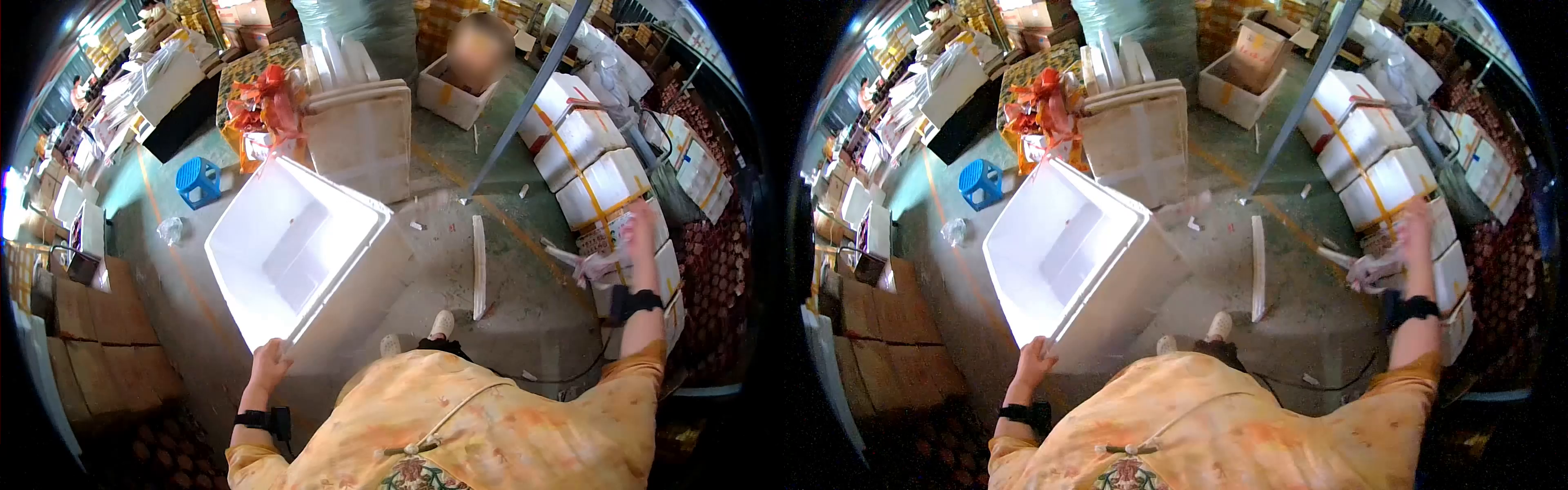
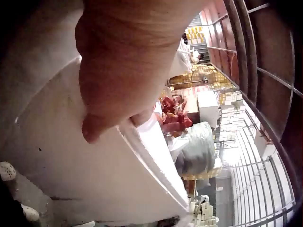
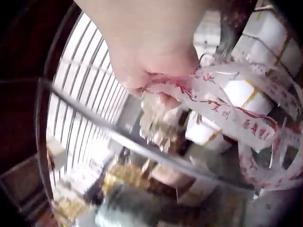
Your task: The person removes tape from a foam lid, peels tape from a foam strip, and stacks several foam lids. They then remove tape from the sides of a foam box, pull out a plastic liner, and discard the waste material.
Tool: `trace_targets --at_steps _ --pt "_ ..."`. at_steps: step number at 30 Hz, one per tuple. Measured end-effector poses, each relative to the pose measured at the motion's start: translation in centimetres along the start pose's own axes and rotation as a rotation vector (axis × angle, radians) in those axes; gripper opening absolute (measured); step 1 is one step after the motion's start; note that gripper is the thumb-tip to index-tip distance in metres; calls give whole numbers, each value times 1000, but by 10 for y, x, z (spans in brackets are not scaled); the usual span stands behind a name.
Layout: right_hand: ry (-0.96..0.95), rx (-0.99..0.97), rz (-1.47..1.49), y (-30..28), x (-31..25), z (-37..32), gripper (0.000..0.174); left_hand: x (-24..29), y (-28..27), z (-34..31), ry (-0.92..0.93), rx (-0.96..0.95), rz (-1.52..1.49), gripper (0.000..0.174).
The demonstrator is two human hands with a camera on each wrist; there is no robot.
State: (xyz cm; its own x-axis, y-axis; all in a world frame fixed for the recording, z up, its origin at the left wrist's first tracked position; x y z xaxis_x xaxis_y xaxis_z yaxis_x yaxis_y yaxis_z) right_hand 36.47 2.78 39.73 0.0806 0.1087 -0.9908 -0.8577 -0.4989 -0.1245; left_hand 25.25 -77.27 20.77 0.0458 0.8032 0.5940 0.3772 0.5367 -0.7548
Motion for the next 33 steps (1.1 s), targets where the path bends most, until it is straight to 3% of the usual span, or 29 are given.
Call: trace_targets --at_steps 2,5,6,8,9,11,14,17,19,21,23,25,26,27,28,29,30,31,32,33 --pt "42 -258 -269 98 17 -56 43 11 -7 -5 134 105 208 43" --pt "-306 -972 -674 229 25 -156 76 10 -9 -19 21 49 126 41" --pt "-423 -1074 -869 256 34 -182 82 3 -6 -22 63 53 80 40" --pt "-528 -1132 -624 312 58 -209 86 18 -7 -31 -3 -34 -5 40" --pt "-429 -1153 -539 331 62 -217 81 23 -5 -38 -43 -71 -51 40" --pt "-233 -1202 -370 362 69 -228 72 32 -6 -45 59 -38 36 37" --pt "203 -1552 -549 379 99 -234 43 30 -2 -50 138 -54 173 36" --pt "66 -1639 -527 382 82 -274 18 24 37 -42 -267 -321 -288 46" --pt "-194 -1686 -374 391 90 -322 15 72 57 -15 193 -303 -22 62" --pt "-563 -1831 -443 395 88 -365 13 88 91 8 15 -230 -83 60" --pt "-1054 -1673 -463 396 95 -366 14 107 90 15 -69 -247 -101 54" --pt "-365 -1665 -614 395 82 -326 12 109 90 4 -120 -292 -103 49" --pt "-177 -1459 -495 385 62 -284 13 96 85 -8 -127 -317 -90 46" --pt "-396 -1217 -398 379 53 -237 12 81 81 -22 -137 -339 -76 43" --pt "-232 -1006 -511 366 44 -193 12 62 80 -36 -86 -321 -189 41" --pt "-331 -884 -515 356 71 -141 11 41 81 -51 -38 -304 -296 38" --pt "-412 -711 -682 333 51 -126 9 25 81 -61 -24 -335 -202 34" --pt "-341 -600 -559 317 93 -75 8 16 82 -67 -9 -367 -111 30" --pt "-387 -436 -734 291 62 -71 14 40 66 -69 14 -381 -163 24" --pt "-130 -442 -558 267 69 -49 16 48 58 -65 61 -392 -120 23"
Point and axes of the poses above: each hand's wrist, its own z-axis towards the middle knuckle, its own y-axis out of the palm, x = y × z, the point moved 5 cm from there along z, towards the middle knuckle
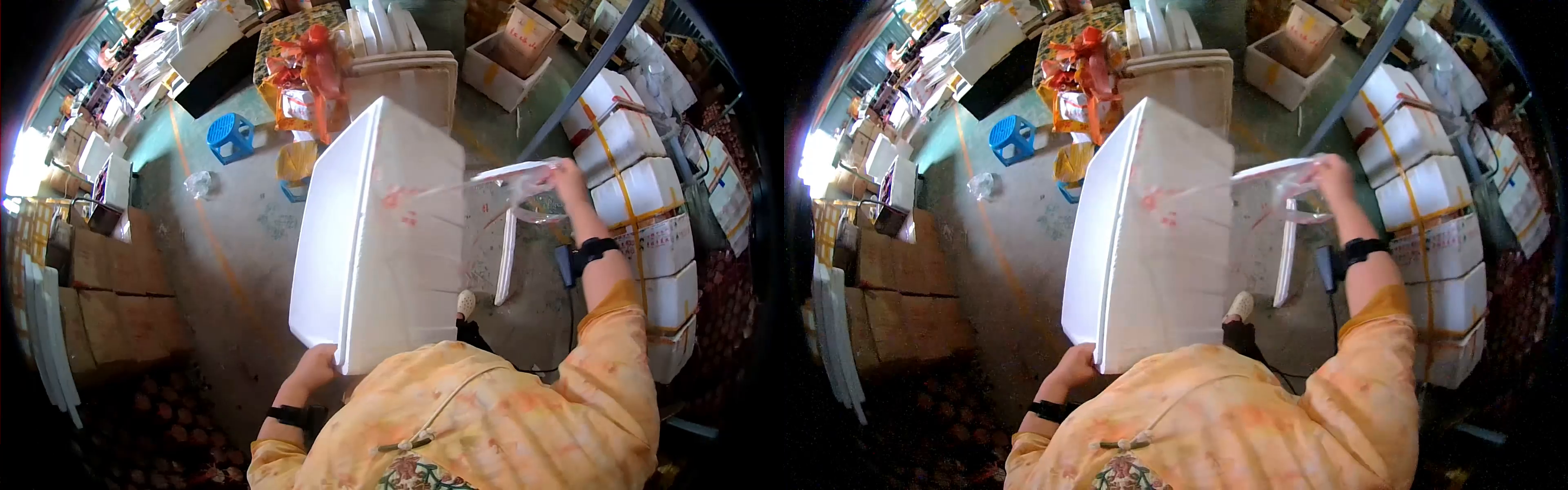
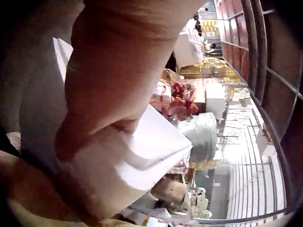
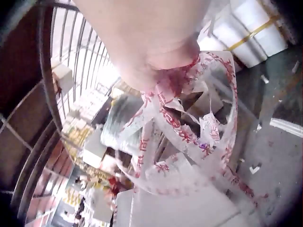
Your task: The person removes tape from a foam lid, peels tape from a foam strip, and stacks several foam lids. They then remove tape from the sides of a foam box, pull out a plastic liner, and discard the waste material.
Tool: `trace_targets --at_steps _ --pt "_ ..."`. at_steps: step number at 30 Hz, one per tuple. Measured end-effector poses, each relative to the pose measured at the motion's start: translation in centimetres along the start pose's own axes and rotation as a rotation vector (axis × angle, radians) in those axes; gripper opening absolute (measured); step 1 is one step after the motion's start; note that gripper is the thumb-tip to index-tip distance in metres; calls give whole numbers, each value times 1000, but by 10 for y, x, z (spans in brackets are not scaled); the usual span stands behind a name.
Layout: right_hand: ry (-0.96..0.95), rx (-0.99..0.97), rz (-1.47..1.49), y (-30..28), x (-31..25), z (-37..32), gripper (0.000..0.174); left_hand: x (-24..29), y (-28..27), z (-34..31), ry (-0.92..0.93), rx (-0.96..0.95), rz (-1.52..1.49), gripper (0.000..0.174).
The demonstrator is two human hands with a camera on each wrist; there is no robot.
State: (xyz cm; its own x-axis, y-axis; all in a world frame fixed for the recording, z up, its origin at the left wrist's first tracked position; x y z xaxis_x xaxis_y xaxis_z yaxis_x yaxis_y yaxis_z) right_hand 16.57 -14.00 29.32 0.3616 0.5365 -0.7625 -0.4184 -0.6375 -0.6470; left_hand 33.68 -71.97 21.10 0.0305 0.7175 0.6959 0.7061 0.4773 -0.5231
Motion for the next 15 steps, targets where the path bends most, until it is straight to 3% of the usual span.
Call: trace_targets --at_steps 1,3,5,6,7,8,9,10,11,12,13,14,15 --pt "-173 130 -165 -25 32 19 14 7 -7 4 42 -14 50 21" --pt "-81 218 -150 -95 86 55 14 10 -9 5 172 21 168 17" --pt "-583 359 -817 -210 134 75 17 -5 -8 -5 219 4 62 17" --pt "-486 430 -761 -271 155 71 16 -8 -8 -9 238 -4 9 16" --pt "-264 510 -529 -335 177 55 16 -3 -10 -13 194 -14 -22 17" --pt "20 615 -24 -391 201 33 16 -22 0 -16 124 1 12 18" --pt "153 721 289 -432 223 8 16 -54 15 -19 61 16 51 18" --pt "223 774 441 -453 240 -17 17 -73 22 -19 -1 30 93 19" --pt "257 760 479 -457 254 -36 18 -56 18 -19 0 61 76 21" --pt "322 609 526 -451 284 -35 18 -45 14 -14 -97 52 97 24" --pt "298 636 300 -408 251 -64 18 -34 8 -8 -197 43 119 26" --pt "244 649 177 -388 289 -57 17 -32 6 -6 -298 33 140 28" --pt "403 588 9 -350 276 -72 15 -71 20 4 -260 71 -39 37"
Point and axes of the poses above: each hand's wrist, its own z-axis towards the middle knuckle, its own y-axis out of the palm, x = y × z, the point moved 5 cm from there along z, towards the middle knuckle
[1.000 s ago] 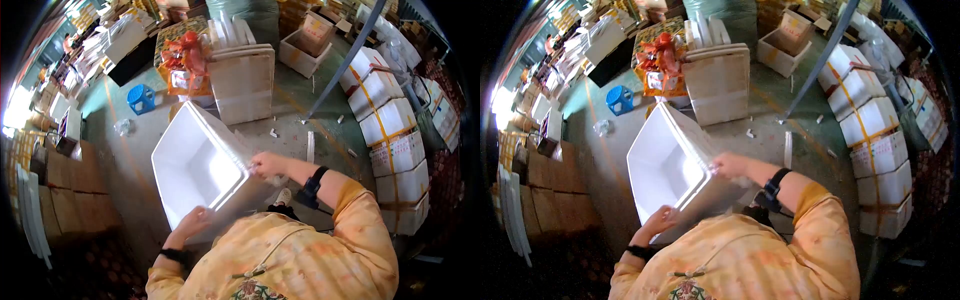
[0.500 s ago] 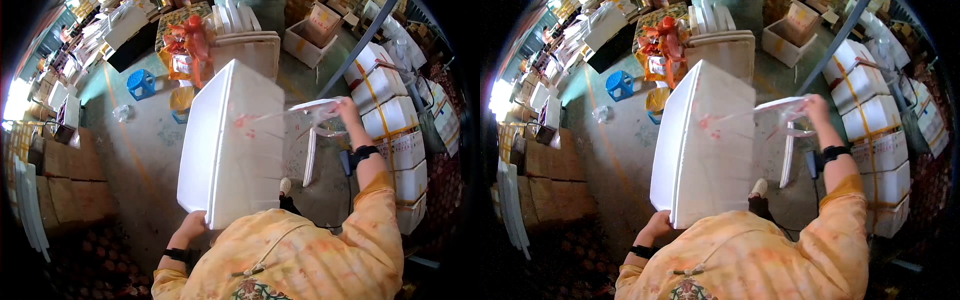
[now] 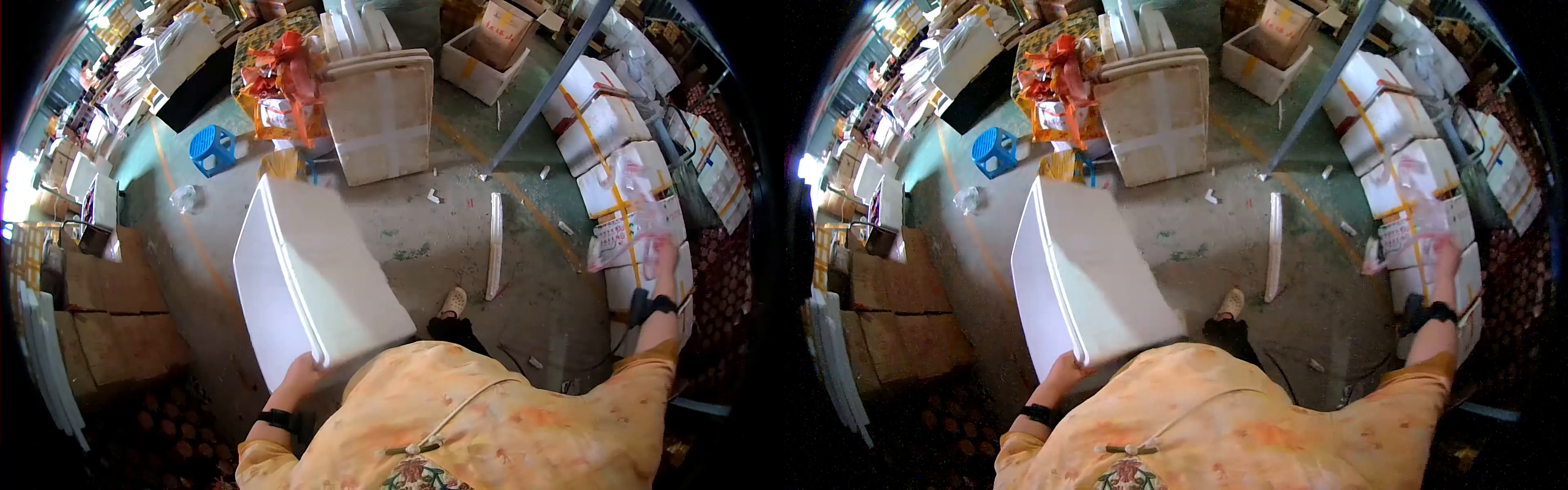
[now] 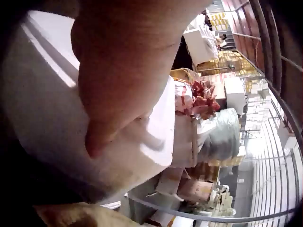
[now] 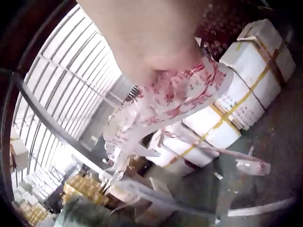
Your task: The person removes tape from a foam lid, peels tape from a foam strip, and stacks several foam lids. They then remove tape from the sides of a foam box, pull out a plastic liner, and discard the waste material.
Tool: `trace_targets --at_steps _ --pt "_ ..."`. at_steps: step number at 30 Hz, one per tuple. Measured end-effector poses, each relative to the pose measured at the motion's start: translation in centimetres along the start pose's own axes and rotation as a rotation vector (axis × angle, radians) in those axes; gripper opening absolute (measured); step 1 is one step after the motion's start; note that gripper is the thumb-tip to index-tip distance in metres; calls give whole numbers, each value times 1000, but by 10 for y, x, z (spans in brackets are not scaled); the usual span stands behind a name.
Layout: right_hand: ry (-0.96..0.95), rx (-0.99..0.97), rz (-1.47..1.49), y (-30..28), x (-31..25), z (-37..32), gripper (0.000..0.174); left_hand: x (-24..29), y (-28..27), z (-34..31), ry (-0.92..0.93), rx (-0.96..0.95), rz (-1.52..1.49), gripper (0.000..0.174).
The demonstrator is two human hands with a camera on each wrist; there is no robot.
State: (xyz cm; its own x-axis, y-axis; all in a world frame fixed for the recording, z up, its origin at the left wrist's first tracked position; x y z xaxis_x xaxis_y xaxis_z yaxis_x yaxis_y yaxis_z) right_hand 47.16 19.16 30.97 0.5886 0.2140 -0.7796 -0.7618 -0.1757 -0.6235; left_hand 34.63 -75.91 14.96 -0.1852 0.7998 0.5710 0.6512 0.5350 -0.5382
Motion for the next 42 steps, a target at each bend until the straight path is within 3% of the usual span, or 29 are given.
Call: trace_targets --at_steps 1,2,4,6,7,8,11,12,13,14,15,16,17,19,20,24,27,29,31,33,35,37,40,41,42 --pt "-117 -231 111 33 33 9 16 5 -6 -1 -35 38 -19 37" --pt "-112 -175 139 55 -5 -66 17 19 -17 -2 -68 73 -35 38" --pt "-72 -391 295 93 1 -111 30 34 -34 -3 -144 116 21 38" --pt "-149 -458 -101 109 -15 -159 28 27 -41 1 -217 125 53 38" --pt "-194 -487 -150 114 -19 -176 22 21 -44 3 -257 134 64 38" --pt "-156 -478 -190 119 -12 -188 19 19 -45 6 -181 187 -87 40" --pt "-38 -531 -108 137 14 -220 8 -22 -50 20 -244 242 -134 41" --pt "-108 -627 -55 142 23 -226 8 -49 -42 27 -151 314 -263 42" --pt "-37 -656 -43 143 11 -243 8 -72 -34 26 -55 406 -394 44" --pt "-174 -573 -178 145 14 -244 9 -73 -31 17 -104 416 -405 45" --pt "-229 -610 -252 149 17 -242 10 -70 -29 9 -154 427 -423 46" --pt "-324 -596 -220 153 17 -243 11 -82 -18 6 -113 487 -431 48" --pt "-222 -650 -260 152 -2 -253 12 -93 -4 0 -82 556 -438 49" --pt "-329 -758 -240 175 19 -227 11 -69 9 -24 -331 441 -226 51" --pt "-241 -827 -179 188 25 -216 7 -59 23 -36 -327 501 -278 52" --pt "-513 -1018 -484 242 -4 -201 6 -13 68 -85 -300 725 -397 47" --pt "-904 -1092 -604 317 -53 -194 8 6 90 -116 -309 817 -441 45" --pt "-625 -1245 -363 356 -87 -208 10 20 112 -139 -345 869 -419 43" --pt "-1009 -1184 -436 406 -120 -225 11 40 132 -169 -351 950 -453 39" --pt "-1425 -1173 -320 428 -158 -274 16 53 154 -188 -374 985 -450 38" --pt "-1200 -1397 -338 431 -188 -335 16 59 171 -195 -392 1048 -400 36" --pt "-1366 -1409 -210 457 -193 -362 15 71 185 -201 -384 1071 -292 33" --pt "-1218 -1587 -287 506 -185 -405 14 70 207 -202 -360 1089 -165 31" --pt "-1470 -1536 -199 457 -208 -453 15 56 225 -192 -351 1116 -185 32" --pt "-1362 -1606 -250 472 -204 -467 16 48 236 -187 -340 1146 -194 34"
Point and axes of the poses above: each hand's wrist, its own z-axis towards the middle knuckle, its own y-axis out of the palm, x = y × z, the point moved 5 cm from there along z, towards the middle knuckle
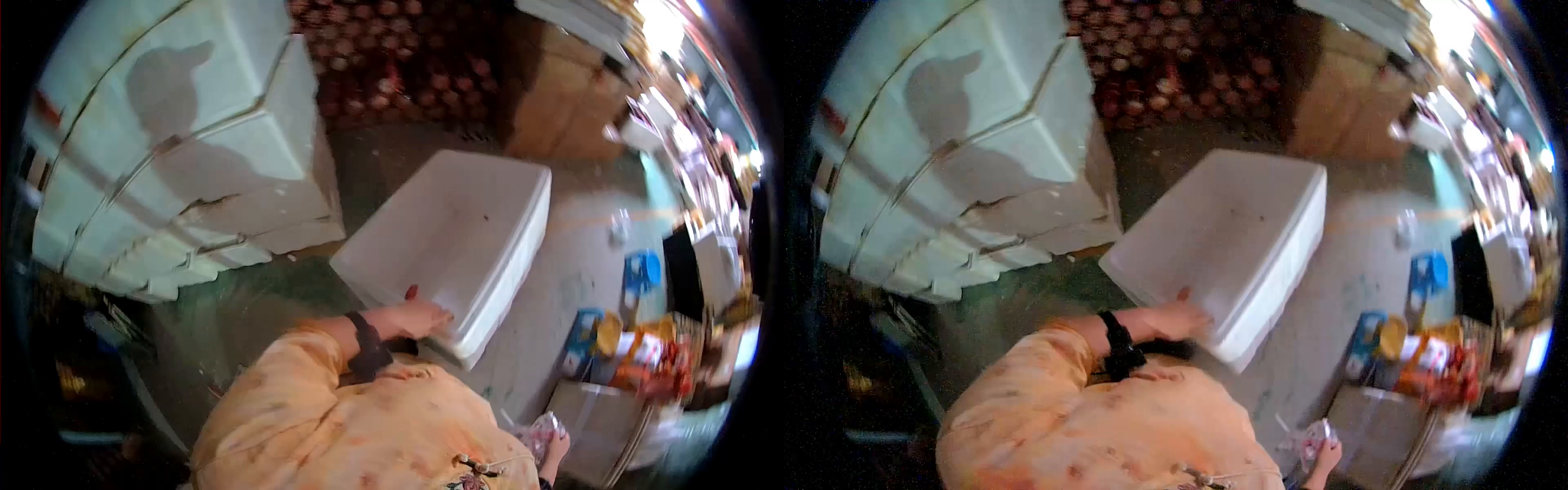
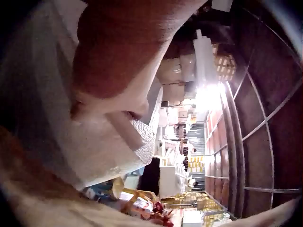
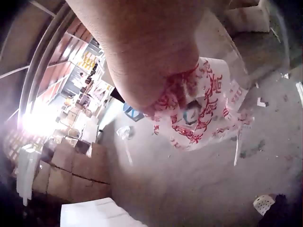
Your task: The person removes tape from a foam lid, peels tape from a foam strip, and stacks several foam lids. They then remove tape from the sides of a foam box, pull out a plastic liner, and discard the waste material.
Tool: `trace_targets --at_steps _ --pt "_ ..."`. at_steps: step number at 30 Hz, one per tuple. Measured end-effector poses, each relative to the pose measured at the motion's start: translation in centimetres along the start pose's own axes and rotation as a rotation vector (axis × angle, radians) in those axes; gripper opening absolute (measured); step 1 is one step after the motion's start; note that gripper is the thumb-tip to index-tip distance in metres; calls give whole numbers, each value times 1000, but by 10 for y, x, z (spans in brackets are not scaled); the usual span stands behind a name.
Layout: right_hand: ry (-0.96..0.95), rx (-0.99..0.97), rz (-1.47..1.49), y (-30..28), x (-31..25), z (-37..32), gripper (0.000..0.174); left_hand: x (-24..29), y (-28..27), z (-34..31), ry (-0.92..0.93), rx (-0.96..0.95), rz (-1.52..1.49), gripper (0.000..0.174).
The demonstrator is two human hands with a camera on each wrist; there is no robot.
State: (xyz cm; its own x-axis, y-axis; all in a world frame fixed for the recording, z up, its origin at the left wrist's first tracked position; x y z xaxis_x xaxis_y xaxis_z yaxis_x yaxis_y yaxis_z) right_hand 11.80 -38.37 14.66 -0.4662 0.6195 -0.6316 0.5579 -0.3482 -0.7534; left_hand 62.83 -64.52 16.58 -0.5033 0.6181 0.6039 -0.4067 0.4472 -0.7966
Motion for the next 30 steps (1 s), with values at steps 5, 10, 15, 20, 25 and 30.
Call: trace_targets --at_steps 5,10,15,20,25,30 --pt "-331 39 -70 32 -32 80 18 -29 -10 -13 -280 -237 8 22" --pt "-271 23 -63 39 -96 113 20 -86 -48 -19 -407 -91 -139 25" --pt "-193 17 57 62 -102 177 9 -116 -84 -9 -514 -194 -178 34" --pt "-396 -54 -343 82 -198 181 25 -141 -98 -6 -652 -136 -207 32" --pt "-413 -359 -428 135 -213 296 17 -167 -71 -5 -678 110 -223 22" --pt "-474 -615 -323 194 -268 398 15 -144 -75 13 -831 236 -238 17"
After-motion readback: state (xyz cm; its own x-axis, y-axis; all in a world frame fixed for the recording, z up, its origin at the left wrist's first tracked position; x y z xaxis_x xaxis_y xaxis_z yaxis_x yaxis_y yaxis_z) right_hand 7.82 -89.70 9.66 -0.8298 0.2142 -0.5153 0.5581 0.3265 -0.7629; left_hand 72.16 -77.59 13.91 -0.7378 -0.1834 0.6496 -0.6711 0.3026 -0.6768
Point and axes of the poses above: each hand's wrist, its own z-axis towards the middle knuckle, its own y-axis out of the palm, x = y × z, the point moved 5 cm from there along z, towards the middle knuckle
